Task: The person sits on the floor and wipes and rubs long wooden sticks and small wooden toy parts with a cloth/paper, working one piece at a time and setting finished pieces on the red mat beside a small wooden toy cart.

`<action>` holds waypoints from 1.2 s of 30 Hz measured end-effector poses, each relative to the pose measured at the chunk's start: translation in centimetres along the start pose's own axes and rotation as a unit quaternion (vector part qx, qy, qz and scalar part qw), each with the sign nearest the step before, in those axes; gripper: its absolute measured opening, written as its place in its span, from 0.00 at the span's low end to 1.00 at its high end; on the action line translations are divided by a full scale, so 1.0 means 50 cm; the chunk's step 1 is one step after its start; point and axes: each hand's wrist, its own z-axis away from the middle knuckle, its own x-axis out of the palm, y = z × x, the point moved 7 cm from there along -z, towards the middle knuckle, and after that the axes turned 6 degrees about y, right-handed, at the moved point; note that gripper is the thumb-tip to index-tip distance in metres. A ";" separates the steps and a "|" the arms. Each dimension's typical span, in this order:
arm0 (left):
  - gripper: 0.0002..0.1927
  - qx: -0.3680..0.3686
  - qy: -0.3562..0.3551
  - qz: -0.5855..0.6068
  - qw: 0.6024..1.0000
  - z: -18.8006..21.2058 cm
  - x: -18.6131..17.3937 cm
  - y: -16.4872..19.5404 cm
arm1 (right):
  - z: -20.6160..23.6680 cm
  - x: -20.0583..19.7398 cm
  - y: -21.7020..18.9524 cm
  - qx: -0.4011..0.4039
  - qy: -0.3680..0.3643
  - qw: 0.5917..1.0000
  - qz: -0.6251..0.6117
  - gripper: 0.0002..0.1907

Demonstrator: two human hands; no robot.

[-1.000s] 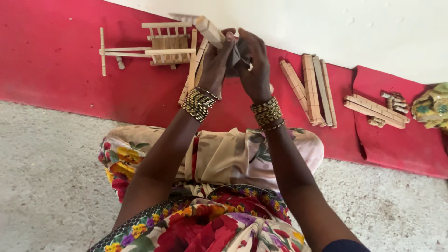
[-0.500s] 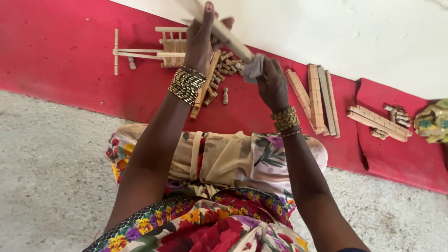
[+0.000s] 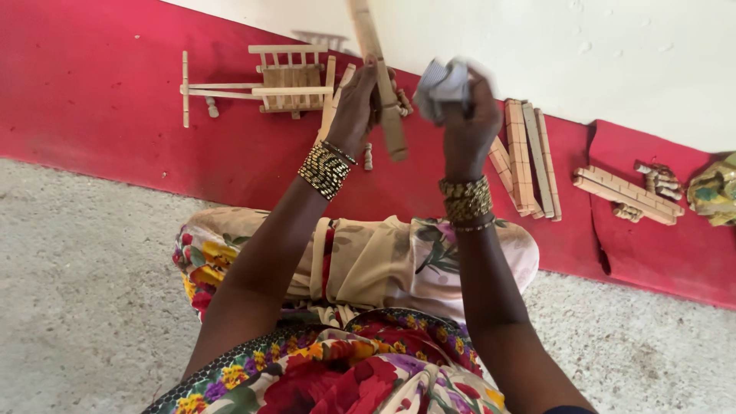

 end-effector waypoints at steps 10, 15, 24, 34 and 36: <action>0.29 -0.050 -0.102 0.091 0.989 0.040 0.038 -0.051 | 0.200 0.072 -0.162 -0.328 -0.075 0.937 0.095 0.10; 0.22 -0.072 0.022 -0.118 0.990 0.055 0.008 -0.055 | 0.134 0.065 -0.113 -0.352 -0.039 0.927 0.122 0.07; 0.25 -0.075 -0.114 -0.052 0.989 0.094 0.071 -0.052 | -0.169 0.052 -0.046 -0.328 -0.007 0.943 0.061 0.18; 0.18 0.368 -0.104 -0.370 0.847 0.126 0.085 0.058 | 0.137 0.068 -0.084 -0.400 -0.089 0.894 0.180 0.09; 0.19 -0.059 -0.060 -0.127 0.988 0.108 0.056 -0.032 | 0.040 0.057 -0.067 -0.412 -0.052 0.874 0.252 0.10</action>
